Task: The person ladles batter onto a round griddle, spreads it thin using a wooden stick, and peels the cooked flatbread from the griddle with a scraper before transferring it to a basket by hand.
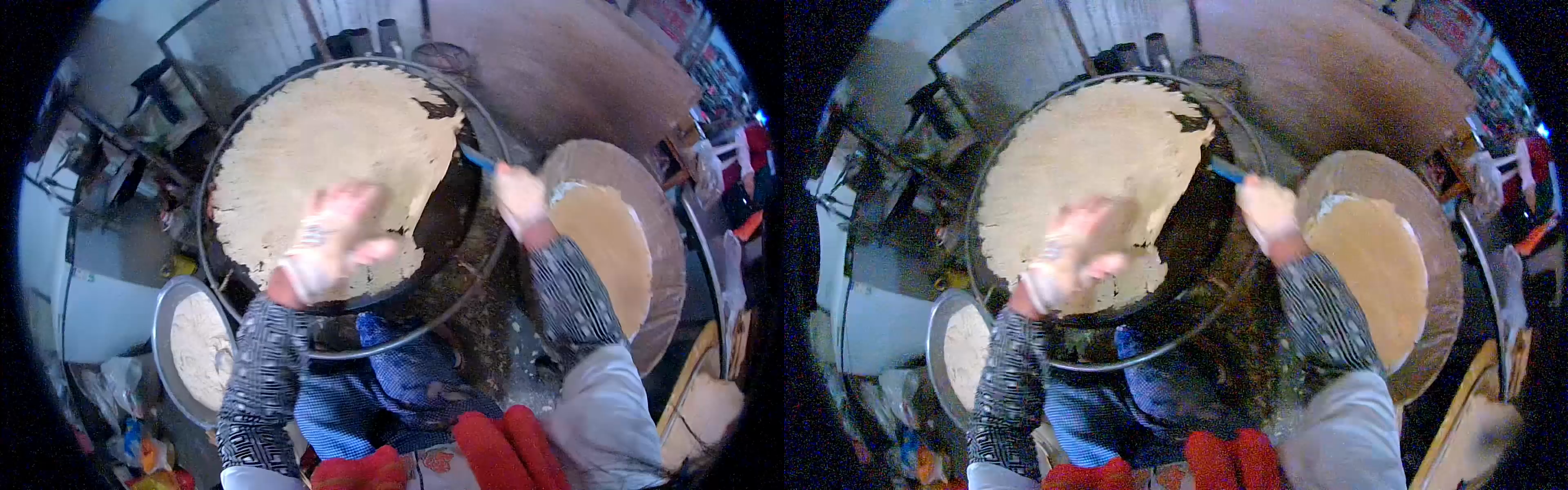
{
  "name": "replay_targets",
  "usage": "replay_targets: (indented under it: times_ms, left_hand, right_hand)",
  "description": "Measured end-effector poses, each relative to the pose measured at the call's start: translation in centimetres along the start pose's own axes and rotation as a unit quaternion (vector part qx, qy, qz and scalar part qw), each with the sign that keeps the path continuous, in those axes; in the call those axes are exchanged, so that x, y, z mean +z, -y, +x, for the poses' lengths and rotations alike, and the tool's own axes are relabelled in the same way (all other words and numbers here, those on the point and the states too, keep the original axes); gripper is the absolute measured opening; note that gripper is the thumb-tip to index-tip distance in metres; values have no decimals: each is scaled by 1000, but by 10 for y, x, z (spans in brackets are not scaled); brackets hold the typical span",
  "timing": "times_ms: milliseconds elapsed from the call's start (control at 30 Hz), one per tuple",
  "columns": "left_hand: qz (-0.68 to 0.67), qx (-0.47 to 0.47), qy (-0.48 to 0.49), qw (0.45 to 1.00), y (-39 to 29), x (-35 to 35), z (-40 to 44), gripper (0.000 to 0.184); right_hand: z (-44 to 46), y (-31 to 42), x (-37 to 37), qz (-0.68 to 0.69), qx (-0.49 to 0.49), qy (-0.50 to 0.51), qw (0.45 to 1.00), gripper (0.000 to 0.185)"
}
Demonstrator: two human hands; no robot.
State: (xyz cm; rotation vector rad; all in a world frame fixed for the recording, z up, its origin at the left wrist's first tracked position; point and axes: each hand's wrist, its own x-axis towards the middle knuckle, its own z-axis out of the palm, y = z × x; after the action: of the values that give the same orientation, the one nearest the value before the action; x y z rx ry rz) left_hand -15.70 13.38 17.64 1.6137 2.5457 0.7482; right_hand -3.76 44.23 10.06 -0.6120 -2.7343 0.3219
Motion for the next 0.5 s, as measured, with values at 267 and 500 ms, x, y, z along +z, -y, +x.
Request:
replay_targets:
  times_ms: [267, 500]
  left_hand:
    - [262, -171, 93, 945, 121, 57, -75, 79]
    - [26, -425, 27, 904, 19, 80, -15, 82]
  right_hand:
    - [-480, -77, -110, 24, 176, 146, 973, 43]
    - [-709, -220, -53, 58, 748, -207, 628, 36]
